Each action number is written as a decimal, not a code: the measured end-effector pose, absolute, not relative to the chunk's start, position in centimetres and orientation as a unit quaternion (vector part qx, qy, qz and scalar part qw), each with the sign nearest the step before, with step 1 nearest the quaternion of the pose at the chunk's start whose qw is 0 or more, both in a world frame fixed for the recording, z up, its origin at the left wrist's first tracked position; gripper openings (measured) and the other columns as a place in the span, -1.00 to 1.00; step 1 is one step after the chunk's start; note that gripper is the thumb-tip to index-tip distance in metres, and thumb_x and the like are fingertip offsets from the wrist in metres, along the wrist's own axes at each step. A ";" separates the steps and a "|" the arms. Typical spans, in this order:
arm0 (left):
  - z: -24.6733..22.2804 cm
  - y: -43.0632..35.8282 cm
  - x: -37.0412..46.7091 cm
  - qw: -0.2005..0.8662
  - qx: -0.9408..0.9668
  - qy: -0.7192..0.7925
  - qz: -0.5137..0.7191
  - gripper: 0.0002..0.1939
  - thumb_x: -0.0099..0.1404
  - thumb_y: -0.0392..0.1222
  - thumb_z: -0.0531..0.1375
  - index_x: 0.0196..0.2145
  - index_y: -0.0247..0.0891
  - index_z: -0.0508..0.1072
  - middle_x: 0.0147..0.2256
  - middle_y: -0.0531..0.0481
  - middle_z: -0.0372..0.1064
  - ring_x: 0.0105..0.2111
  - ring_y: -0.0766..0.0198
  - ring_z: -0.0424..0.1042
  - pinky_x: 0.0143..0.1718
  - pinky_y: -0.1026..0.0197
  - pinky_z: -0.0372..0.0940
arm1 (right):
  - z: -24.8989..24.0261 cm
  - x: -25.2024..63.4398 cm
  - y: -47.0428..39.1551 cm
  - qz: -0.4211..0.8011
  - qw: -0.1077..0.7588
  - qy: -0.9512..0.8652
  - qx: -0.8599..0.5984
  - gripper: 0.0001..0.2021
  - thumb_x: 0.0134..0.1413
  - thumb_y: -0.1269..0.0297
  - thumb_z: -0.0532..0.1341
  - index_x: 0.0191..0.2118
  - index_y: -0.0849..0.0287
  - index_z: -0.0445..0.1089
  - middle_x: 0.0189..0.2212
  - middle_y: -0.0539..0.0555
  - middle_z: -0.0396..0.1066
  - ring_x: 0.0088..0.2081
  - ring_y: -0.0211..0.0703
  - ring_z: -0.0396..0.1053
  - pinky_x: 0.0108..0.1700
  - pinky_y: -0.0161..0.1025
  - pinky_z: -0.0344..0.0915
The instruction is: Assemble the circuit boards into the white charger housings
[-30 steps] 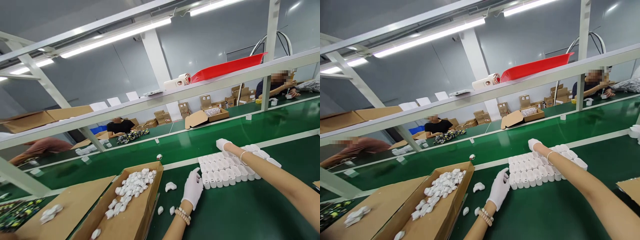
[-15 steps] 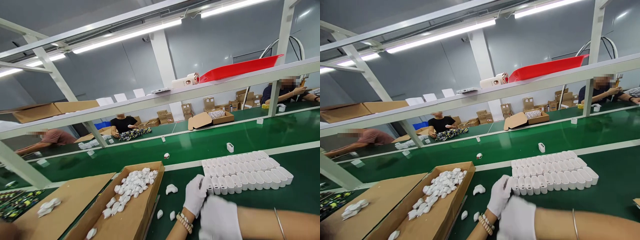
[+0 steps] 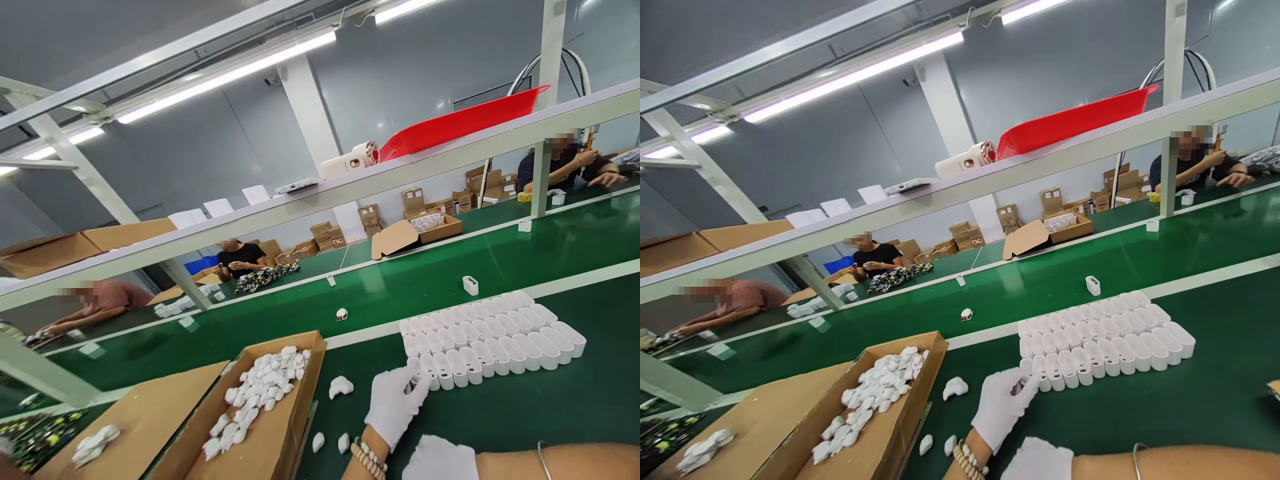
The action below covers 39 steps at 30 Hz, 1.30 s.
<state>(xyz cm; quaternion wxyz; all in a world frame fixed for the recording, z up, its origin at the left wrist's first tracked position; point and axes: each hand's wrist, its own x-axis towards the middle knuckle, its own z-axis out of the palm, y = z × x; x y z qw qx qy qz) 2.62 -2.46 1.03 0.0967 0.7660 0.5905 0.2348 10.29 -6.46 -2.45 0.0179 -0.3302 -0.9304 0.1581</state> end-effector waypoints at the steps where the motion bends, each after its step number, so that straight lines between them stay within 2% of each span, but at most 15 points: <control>1: 1.0 -2.4 2.6 0.095 0.767 0.590 0.235 -0.65 0.27 -0.02 0.13 -0.62 -0.20 0.34 -0.65 0.10 0.27 -0.59 0.32 0.17 -0.48 0.22 -0.08 | -3.1 10.1 -6.3 0.148 0.020 -0.933 -0.326 -0.85 0.06 0.29 0.21 -0.27 0.10 0.54 -0.44 0.08 0.52 -0.51 -0.10 0.41 -0.55 -0.27 0.17; 5: 0.8 -2.4 2.5 0.089 0.761 0.595 0.241 -0.69 0.28 -0.04 0.13 -0.57 -0.18 0.42 -0.63 0.08 0.33 -0.58 0.30 0.26 -0.46 0.24 -0.01 | -3.7 10.7 -6.1 0.098 0.009 -0.951 -0.294 -0.86 0.08 0.27 0.20 -0.35 0.11 0.52 -0.49 0.04 0.50 -0.58 -0.16 0.36 -0.61 -0.30 0.05; 11: 0.8 -2.4 2.5 0.092 0.762 0.592 0.245 -0.71 0.30 -0.02 0.12 -0.50 -0.18 0.47 -0.59 0.09 0.37 -0.55 0.29 0.29 -0.45 0.25 0.01 | 0.1 12.2 -7.4 0.044 -0.066 -0.973 -0.215 -0.82 0.16 0.30 0.21 -0.38 0.23 0.51 -0.52 0.13 0.50 -0.55 -0.09 0.41 -0.63 -0.26 -0.11; 15: 0.5 -2.3 2.6 0.096 0.769 0.583 0.244 -0.71 0.23 0.01 0.21 -0.55 -0.17 0.37 -0.61 0.12 0.32 -0.58 0.31 0.23 -0.49 0.24 -0.05 | 1.3 12.1 -7.6 0.032 -0.103 -0.976 -0.188 -0.82 0.15 0.31 0.24 -0.42 0.26 0.51 -0.53 0.15 0.51 -0.53 -0.07 0.44 -0.63 -0.26 -0.13; 18: 0.3 -2.0 2.3 0.092 0.760 0.586 0.267 -0.66 0.17 0.01 0.25 -0.59 -0.18 0.26 -0.61 0.13 0.26 -0.59 0.31 0.18 -0.49 0.24 -0.09 | 0.8 12.0 -7.4 0.028 -0.134 -0.972 -0.191 -0.83 0.12 0.29 0.27 -0.43 0.26 0.52 -0.53 0.15 0.51 -0.53 -0.06 0.44 -0.63 -0.28 -0.07; 23: 0.1 -1.4 1.1 0.070 0.711 0.608 0.347 -0.58 0.22 -0.01 0.18 -0.58 -0.15 0.01 -0.61 0.16 -0.04 -0.56 0.31 0.01 -0.46 0.20 -0.13 | -0.4 12.5 -7.3 0.004 -0.102 -0.983 -0.152 -0.85 0.14 0.29 0.25 -0.36 0.21 0.55 -0.45 0.15 0.55 -0.49 -0.03 0.49 -0.63 -0.27 0.03; 25: 0.0 -1.1 0.6 0.076 0.698 0.602 0.380 -0.58 0.24 -0.02 0.16 -0.57 -0.15 -0.03 -0.58 0.16 -0.06 -0.55 0.31 0.01 -0.45 0.21 -0.10 | -0.5 12.6 -7.3 0.000 -0.092 -0.985 -0.144 -0.85 0.15 0.28 0.26 -0.37 0.20 0.55 -0.47 0.13 0.54 -0.50 -0.04 0.50 -0.64 -0.27 0.04; 29: -0.6 -0.5 0.2 0.100 0.673 0.583 0.443 -0.63 0.30 -0.03 0.08 -0.55 -0.16 0.01 -0.53 0.14 0.01 -0.51 0.32 0.07 -0.45 0.23 0.00 | 0.4 12.9 -7.5 -0.010 -0.100 -0.986 -0.136 -0.85 0.18 0.27 0.25 -0.35 0.19 0.55 -0.45 0.10 0.55 -0.48 -0.06 0.52 -0.66 -0.26 0.00; 34: -1.5 -0.1 0.4 0.130 0.610 0.591 0.512 -0.71 0.35 -0.07 0.12 -0.47 -0.19 0.15 -0.53 0.16 0.10 -0.53 0.37 0.15 -0.48 0.29 0.12 | 2.0 13.1 -7.8 -0.016 -0.127 -0.983 -0.135 -0.85 0.22 0.32 0.22 -0.28 0.19 0.55 -0.38 0.10 0.56 -0.41 -0.03 0.55 -0.67 -0.23 0.02; 37: -1.5 -0.2 0.7 0.137 0.592 0.585 0.537 -0.80 0.39 -0.07 0.14 -0.26 -0.27 0.36 -0.37 0.06 0.33 -0.44 0.35 0.33 -0.40 0.25 0.31 | 2.1 13.0 -7.8 -0.015 -0.130 -0.982 -0.133 -0.87 0.20 0.34 0.22 -0.27 0.18 0.55 -0.39 0.10 0.56 -0.41 -0.02 0.55 -0.66 -0.23 0.06; 39: -1.3 -0.3 0.9 0.136 0.598 0.577 0.540 -0.74 0.39 -0.06 0.16 -0.09 -0.29 0.40 -0.19 -0.04 0.40 -0.31 0.28 0.42 -0.30 0.16 0.40 | 1.8 12.9 -7.8 -0.014 -0.133 -0.981 -0.137 -0.86 0.22 0.33 0.21 -0.27 0.18 0.55 -0.39 0.10 0.56 -0.42 -0.03 0.54 -0.66 -0.24 0.05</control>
